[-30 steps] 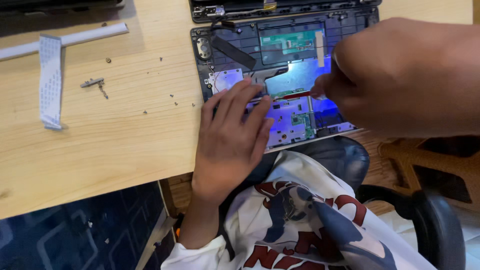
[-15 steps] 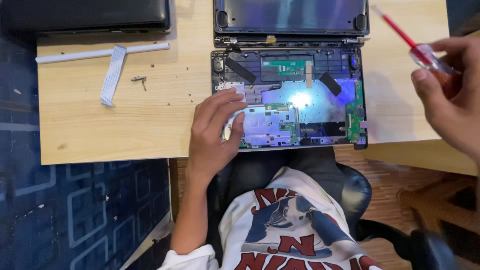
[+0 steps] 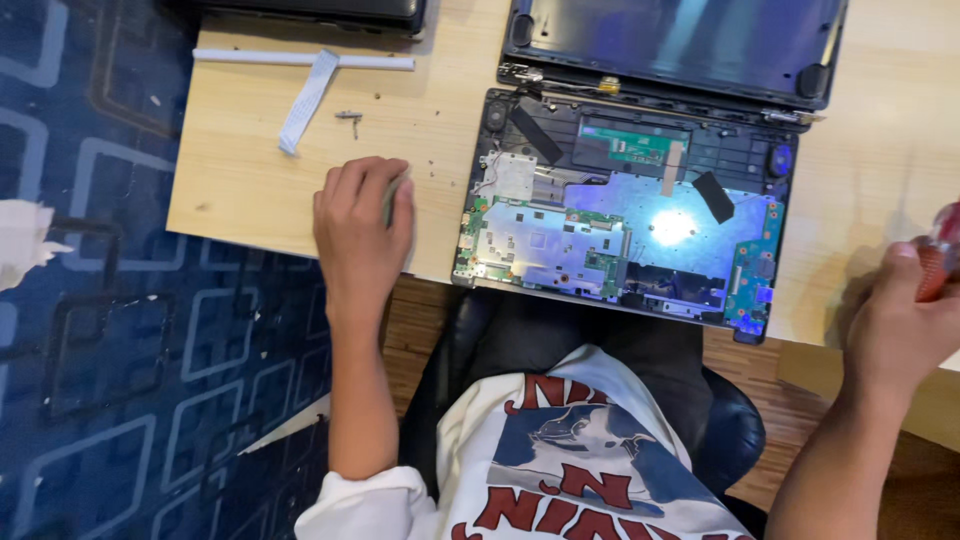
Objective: The person uses a red screwdriver to remove screws from the internal chassis of a disassembled laptop. They carefully unscrew fasteners from the motherboard area and place them on the table, then proceed to remove a metal bracket from the laptop's interior.
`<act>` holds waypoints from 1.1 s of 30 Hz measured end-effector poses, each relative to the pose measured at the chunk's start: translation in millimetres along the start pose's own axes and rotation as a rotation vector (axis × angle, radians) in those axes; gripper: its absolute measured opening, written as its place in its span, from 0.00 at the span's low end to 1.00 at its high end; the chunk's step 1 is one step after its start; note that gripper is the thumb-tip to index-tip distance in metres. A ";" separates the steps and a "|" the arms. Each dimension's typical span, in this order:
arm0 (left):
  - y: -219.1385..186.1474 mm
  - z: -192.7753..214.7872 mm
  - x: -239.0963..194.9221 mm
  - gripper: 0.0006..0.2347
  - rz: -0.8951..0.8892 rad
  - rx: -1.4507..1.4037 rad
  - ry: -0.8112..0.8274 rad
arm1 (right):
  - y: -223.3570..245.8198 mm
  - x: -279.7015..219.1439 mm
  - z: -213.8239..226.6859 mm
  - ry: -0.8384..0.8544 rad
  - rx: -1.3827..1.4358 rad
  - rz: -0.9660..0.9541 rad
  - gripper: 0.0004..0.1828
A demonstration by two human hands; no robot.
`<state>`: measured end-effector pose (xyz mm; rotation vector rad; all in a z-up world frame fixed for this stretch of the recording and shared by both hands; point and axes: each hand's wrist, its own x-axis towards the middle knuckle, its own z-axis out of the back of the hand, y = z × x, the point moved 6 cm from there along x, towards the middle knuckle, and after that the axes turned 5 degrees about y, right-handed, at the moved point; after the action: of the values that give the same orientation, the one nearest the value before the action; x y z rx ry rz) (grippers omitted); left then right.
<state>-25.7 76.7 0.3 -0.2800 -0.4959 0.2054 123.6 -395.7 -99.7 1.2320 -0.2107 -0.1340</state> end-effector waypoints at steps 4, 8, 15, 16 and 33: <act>-4.5 -1.0 7.8 0.05 0.006 0.008 0.000 | -20.3 -4.3 3.5 -0.053 -0.073 -0.209 0.08; -3.3 -3.2 14.5 0.05 -0.031 0.007 0.036 | -20.0 -6.5 6.4 -0.028 -0.246 -0.190 0.14; -9.0 -11.7 29.4 0.03 -0.148 0.044 0.156 | -1.6 -6.5 1.2 0.010 -0.308 0.060 0.09; -9.8 -13.9 31.2 0.02 -0.166 0.081 0.169 | 17.3 -9.3 -6.1 0.061 -0.219 0.160 0.09; -96.7 12.7 -1.0 0.08 -0.116 -0.714 0.215 | 100.4 -103.1 -24.0 0.301 -0.122 0.490 0.17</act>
<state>-20.7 -11.8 40.7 -0.9574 -0.3554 -0.1248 27.7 -318.6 -21.5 1.0325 -0.2324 0.4547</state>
